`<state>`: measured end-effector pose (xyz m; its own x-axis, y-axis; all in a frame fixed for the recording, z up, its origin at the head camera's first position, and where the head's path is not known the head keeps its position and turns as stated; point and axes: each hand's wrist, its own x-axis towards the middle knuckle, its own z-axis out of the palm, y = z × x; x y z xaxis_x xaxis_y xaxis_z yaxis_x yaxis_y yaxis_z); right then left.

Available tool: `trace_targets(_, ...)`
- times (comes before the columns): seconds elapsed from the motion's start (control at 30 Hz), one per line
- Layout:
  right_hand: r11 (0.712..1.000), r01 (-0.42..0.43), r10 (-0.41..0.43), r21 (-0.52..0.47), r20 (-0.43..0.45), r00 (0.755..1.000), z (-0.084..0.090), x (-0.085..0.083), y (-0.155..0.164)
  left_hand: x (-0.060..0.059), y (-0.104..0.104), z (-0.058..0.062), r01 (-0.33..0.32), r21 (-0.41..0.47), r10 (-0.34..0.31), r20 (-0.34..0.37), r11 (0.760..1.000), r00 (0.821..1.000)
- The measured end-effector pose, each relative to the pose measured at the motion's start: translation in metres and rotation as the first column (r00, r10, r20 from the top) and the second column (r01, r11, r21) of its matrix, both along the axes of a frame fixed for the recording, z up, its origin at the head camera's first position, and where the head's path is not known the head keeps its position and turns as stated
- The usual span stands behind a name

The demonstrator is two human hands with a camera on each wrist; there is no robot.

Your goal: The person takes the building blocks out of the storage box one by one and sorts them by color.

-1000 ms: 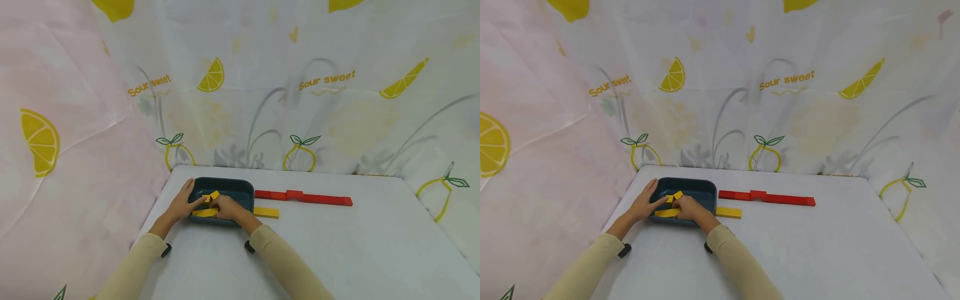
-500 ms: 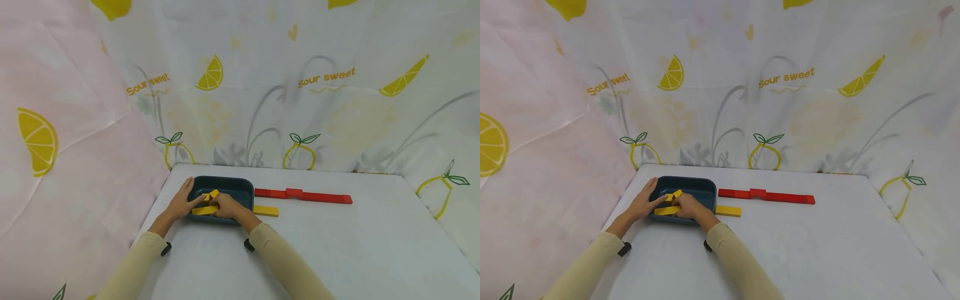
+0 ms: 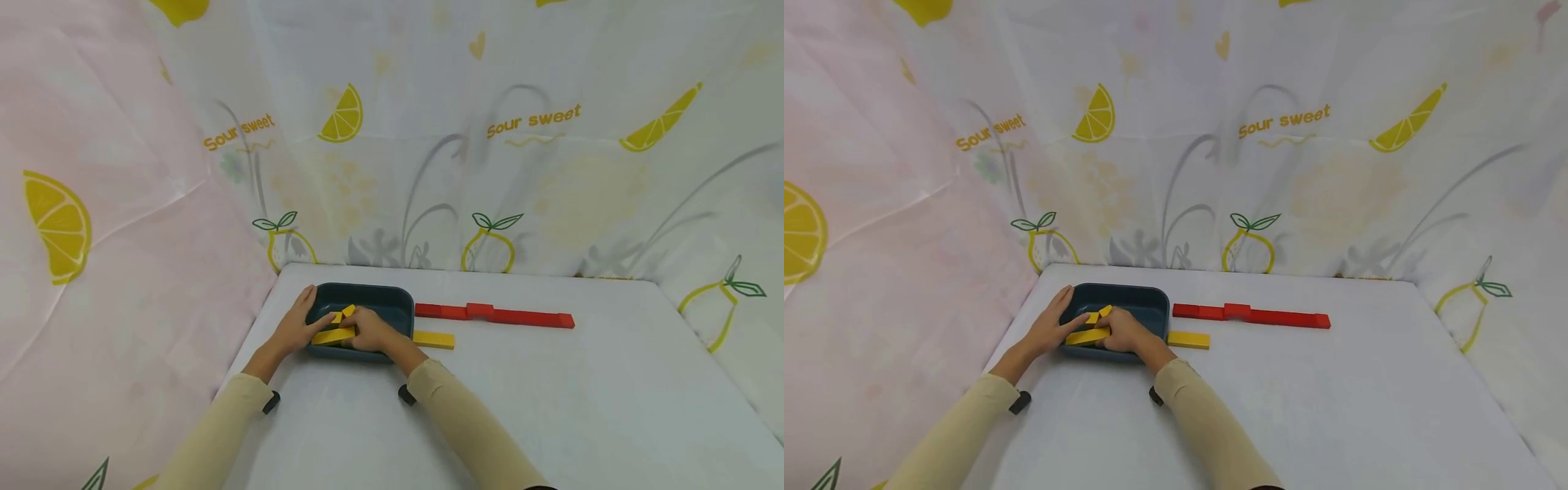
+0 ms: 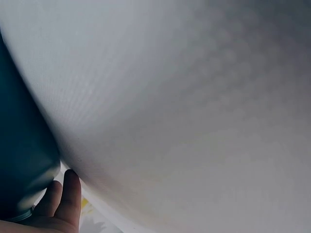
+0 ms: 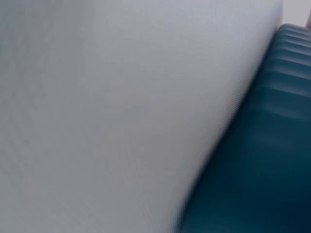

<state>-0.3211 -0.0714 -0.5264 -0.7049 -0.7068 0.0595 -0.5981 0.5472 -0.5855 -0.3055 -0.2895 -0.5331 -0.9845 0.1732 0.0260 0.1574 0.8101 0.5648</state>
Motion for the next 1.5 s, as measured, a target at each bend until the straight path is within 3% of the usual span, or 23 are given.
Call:
trace_targets(0.43, 0.995, 0.066, -0.066, -0.074, -0.002, 0.998, 0.003, -0.001, 0.001, 0.002, -0.001, 0.004, -0.008, 0.012, 0.007, 0.014, 1.000, 1.000)
trace_targets(0.7, 0.982, 0.146, -0.162, -0.123, -0.132, 0.978, 0.004, 0.003, 0.008, 0.005, -0.001, -0.001, 0.008, -0.013, -0.008, 0.004, 1.000, 1.000)
trace_targets(0.9, 0.958, 0.207, -0.228, -0.198, -0.091, 0.969, 0.009, 0.000, 0.018, 0.006, 0.000, 0.001, -0.003, -0.009, 0.003, 0.007, 1.000, 1.000)
trace_targets(1.13, 0.953, 0.238, -0.254, -0.188, -0.065, 0.965, 0.022, 0.000, 0.043, 0.004, 0.003, 0.001, -0.014, -0.019, 0.015, 0.035, 1.000, 0.999)
trace_targets(1.5, 0.949, 0.248, -0.258, -0.197, -0.027, 0.966, 0.035, 0.012, 0.081, 0.004, -0.002, -0.003, -0.006, -0.021, 0.006, -0.007, 1.000, 1.000)
